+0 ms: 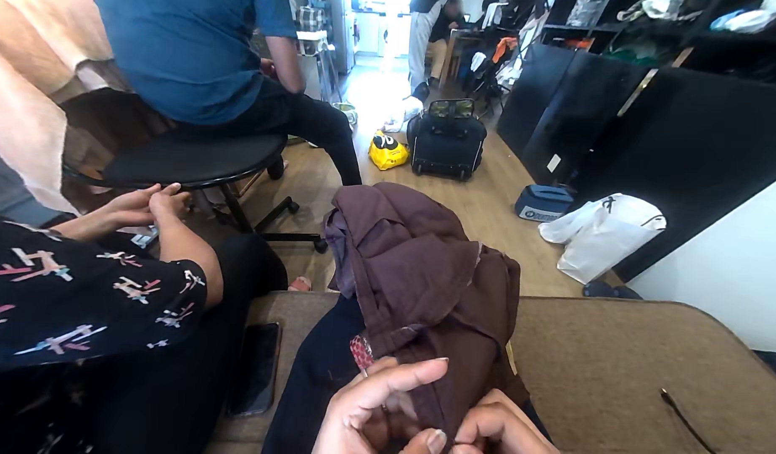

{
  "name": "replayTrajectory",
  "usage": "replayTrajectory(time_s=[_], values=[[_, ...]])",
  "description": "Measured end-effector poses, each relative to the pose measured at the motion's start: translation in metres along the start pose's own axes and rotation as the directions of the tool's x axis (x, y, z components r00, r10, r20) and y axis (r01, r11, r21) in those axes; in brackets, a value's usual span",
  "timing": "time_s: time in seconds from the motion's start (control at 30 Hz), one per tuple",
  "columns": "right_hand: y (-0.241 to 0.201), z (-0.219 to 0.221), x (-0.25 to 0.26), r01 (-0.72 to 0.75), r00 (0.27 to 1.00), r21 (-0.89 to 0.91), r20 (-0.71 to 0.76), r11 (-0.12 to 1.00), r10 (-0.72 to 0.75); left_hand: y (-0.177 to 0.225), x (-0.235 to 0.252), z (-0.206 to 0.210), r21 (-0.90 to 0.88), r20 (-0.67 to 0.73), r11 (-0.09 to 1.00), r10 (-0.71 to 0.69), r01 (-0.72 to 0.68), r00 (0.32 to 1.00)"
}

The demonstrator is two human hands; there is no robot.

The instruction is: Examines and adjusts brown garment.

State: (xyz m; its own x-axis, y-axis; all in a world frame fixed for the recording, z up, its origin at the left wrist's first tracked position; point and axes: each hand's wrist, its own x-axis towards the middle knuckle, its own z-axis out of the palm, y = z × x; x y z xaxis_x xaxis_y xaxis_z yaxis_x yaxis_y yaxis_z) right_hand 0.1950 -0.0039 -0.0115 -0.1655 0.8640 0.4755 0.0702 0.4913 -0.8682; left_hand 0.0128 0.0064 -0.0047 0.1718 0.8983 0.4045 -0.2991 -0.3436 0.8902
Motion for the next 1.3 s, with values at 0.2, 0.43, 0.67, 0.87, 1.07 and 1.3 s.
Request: replayTrajectory(time_s=[0.2,0.43,0.67,0.87,1.07,1.3], values=[[0.002,0.004,-0.001,-0.017,1.000,0.047,-0.001,0.999,0.017,-0.002,-0.002,0.009,-0.123,-0.086,0.992,-0.014,0.003,0.996],[0.002,0.011,-0.003,-0.067,0.998,0.159,0.001,0.985,0.067,-0.005,-0.003,0.012,-0.143,-0.137,0.989,0.014,-0.034,0.990],[0.000,0.007,-0.003,-0.071,0.997,0.157,0.020,0.985,0.069,-0.003,-0.002,0.007,0.038,-0.105,0.995,0.100,-0.097,0.989],[0.001,0.006,-0.002,-0.046,0.999,0.143,0.004,0.989,0.046,-0.003,-0.002,0.001,0.121,-0.042,0.983,0.146,-0.140,0.988],[0.002,0.006,0.000,-0.083,0.996,0.182,-0.009,0.980,0.086,-0.004,0.000,-0.001,0.067,0.025,0.993,0.097,-0.099,0.995],[0.000,0.007,0.002,-0.122,0.992,0.246,0.004,0.962,0.125,-0.001,-0.002,0.004,-0.035,-0.061,0.999,0.017,-0.019,0.998]])
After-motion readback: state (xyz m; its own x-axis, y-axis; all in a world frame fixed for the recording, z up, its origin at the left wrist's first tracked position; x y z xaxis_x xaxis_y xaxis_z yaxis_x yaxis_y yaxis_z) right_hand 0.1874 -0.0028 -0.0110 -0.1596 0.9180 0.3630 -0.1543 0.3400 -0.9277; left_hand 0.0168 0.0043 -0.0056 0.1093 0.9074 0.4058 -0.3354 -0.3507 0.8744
